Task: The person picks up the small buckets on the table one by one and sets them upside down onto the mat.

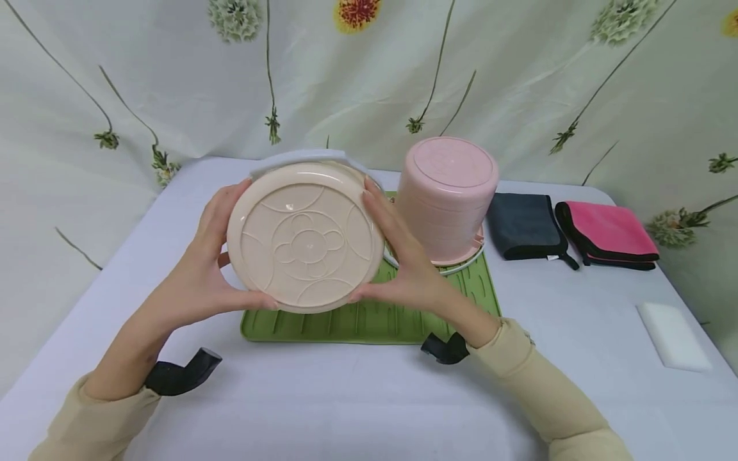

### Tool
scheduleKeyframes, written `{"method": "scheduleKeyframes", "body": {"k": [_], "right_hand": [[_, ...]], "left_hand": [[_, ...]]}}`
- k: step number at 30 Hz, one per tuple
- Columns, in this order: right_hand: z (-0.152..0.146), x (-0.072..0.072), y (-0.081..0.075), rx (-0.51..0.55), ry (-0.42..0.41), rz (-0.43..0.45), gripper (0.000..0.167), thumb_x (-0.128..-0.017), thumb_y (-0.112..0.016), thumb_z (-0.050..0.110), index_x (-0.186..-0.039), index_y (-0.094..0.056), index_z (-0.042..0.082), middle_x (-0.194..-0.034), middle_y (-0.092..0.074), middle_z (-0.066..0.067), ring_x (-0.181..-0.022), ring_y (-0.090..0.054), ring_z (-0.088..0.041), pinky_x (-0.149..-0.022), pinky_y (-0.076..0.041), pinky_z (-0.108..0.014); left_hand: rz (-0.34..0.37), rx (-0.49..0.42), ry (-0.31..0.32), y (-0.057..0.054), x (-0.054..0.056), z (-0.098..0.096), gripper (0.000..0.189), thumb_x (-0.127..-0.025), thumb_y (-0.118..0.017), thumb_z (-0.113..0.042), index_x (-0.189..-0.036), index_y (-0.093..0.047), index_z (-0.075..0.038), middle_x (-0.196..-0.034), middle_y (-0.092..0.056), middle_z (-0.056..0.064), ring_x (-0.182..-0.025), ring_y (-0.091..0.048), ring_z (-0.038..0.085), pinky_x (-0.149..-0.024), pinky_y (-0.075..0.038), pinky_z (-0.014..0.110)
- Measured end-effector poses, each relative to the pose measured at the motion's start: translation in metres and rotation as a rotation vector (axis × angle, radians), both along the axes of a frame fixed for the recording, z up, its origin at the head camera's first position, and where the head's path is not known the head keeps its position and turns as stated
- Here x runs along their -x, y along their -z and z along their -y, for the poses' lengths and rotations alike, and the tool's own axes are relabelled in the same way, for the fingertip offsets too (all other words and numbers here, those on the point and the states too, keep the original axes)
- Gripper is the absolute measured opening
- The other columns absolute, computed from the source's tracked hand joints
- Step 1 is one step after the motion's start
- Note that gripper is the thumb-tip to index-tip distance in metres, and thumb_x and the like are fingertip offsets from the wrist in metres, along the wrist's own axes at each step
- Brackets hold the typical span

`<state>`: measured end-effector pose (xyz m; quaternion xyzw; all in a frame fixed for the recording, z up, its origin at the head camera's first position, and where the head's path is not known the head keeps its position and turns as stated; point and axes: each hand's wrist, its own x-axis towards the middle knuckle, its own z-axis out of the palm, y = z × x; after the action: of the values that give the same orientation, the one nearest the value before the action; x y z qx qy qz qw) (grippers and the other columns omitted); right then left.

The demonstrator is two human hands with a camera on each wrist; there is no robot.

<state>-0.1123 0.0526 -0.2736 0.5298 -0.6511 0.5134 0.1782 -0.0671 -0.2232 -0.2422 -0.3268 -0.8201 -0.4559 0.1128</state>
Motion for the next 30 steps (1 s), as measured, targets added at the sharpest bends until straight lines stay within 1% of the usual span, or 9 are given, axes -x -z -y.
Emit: {"method": "scheduleKeyframes", "body": {"k": [4,6,8,11,14,18,22,26,30], "right_hand": [[0.005,0.011,-0.002,-0.058,0.003,0.023,0.110,-0.068,-0.079,0.049,-0.150,-0.007,0.036,-0.153,-0.001,-0.018,-0.139,-0.002,-0.033,-0.108,-0.017,-0.047],[0.007,0.016,-0.005,-0.101,0.033,0.017,0.121,-0.062,-0.086,0.041,-0.151,-0.005,0.030,-0.154,0.001,-0.016,-0.139,-0.001,-0.030,-0.109,-0.012,-0.046],[0.010,0.021,-0.006,-0.127,0.061,0.037,0.127,-0.058,-0.090,0.028,-0.152,-0.005,0.020,-0.155,0.002,-0.011,-0.140,-0.001,-0.027,-0.109,-0.013,-0.044],[0.017,0.030,-0.007,-0.112,0.078,0.152,0.125,-0.058,-0.090,0.008,-0.151,-0.006,0.010,-0.156,0.002,-0.002,-0.140,-0.002,-0.018,-0.109,-0.019,-0.037],[0.025,0.040,-0.006,-0.072,0.058,0.330,0.119,-0.065,-0.084,-0.001,-0.152,-0.005,0.014,-0.155,0.002,0.003,-0.138,-0.005,-0.009,-0.108,-0.020,-0.030],[0.033,0.053,-0.008,-0.039,0.016,0.546,0.109,-0.074,-0.075,-0.007,-0.151,-0.002,0.015,-0.155,0.001,-0.003,-0.137,-0.011,-0.008,-0.108,-0.015,-0.026],[0.036,0.067,-0.006,-0.033,0.040,0.671,0.101,-0.080,-0.069,-0.007,-0.150,0.001,0.011,-0.155,-0.001,-0.009,-0.137,-0.011,-0.008,-0.107,-0.015,-0.023],[0.039,0.086,0.013,-0.039,0.099,0.700,0.102,-0.081,-0.072,0.002,-0.151,0.000,0.018,-0.155,-0.005,-0.003,-0.135,-0.013,-0.004,-0.105,-0.017,-0.020],[0.037,0.083,0.012,-0.014,0.116,0.695,0.101,-0.080,-0.071,-0.001,-0.151,-0.001,0.017,-0.155,-0.006,-0.005,-0.136,-0.014,-0.007,-0.106,-0.017,-0.021]], "left_hand": [[0.069,0.009,-0.057,-0.005,0.008,0.005,0.132,-0.048,-0.091,0.002,-0.151,-0.013,-0.025,-0.145,-0.016,0.002,-0.114,-0.039,0.023,-0.076,-0.048,0.018],[0.137,0.001,-0.061,-0.008,0.015,0.009,0.129,-0.053,-0.089,0.005,-0.151,-0.012,-0.029,-0.147,-0.013,0.002,-0.114,-0.040,0.030,-0.075,-0.048,0.017],[0.218,-0.011,-0.048,-0.013,0.024,0.014,0.125,-0.059,-0.085,0.008,-0.151,-0.011,-0.032,-0.149,-0.008,0.003,-0.114,-0.040,0.036,-0.075,-0.049,0.018],[0.327,-0.019,-0.010,-0.017,0.045,0.021,0.115,-0.069,-0.078,0.008,-0.150,-0.009,-0.034,-0.151,-0.004,0.004,-0.116,-0.037,0.044,-0.074,-0.050,0.023],[0.430,-0.015,0.024,-0.016,0.068,0.028,0.101,-0.079,-0.071,0.002,-0.150,-0.009,-0.036,-0.152,-0.005,0.003,-0.118,-0.037,0.045,-0.076,-0.049,0.028],[0.572,0.017,0.023,-0.007,0.098,0.036,0.085,-0.090,-0.061,-0.014,-0.149,-0.006,-0.041,-0.153,-0.004,0.002,-0.124,-0.036,0.037,-0.084,-0.047,0.038],[0.709,0.016,-0.004,0.008,0.124,0.038,0.073,-0.097,-0.047,-0.037,-0.149,0.004,-0.039,-0.154,0.000,0.009,-0.127,-0.031,0.039,-0.094,-0.039,0.052],[0.762,0.008,-0.042,0.018,0.135,0.036,0.073,-0.096,-0.039,-0.049,-0.149,0.009,-0.035,-0.154,0.001,0.013,-0.128,-0.026,0.047,-0.096,-0.033,0.058],[0.747,-0.006,-0.045,0.018,0.138,0.033,0.073,-0.096,-0.041,-0.049,-0.149,0.006,-0.035,-0.153,-0.003,0.013,-0.128,-0.027,0.045,-0.096,-0.033,0.058]]}}
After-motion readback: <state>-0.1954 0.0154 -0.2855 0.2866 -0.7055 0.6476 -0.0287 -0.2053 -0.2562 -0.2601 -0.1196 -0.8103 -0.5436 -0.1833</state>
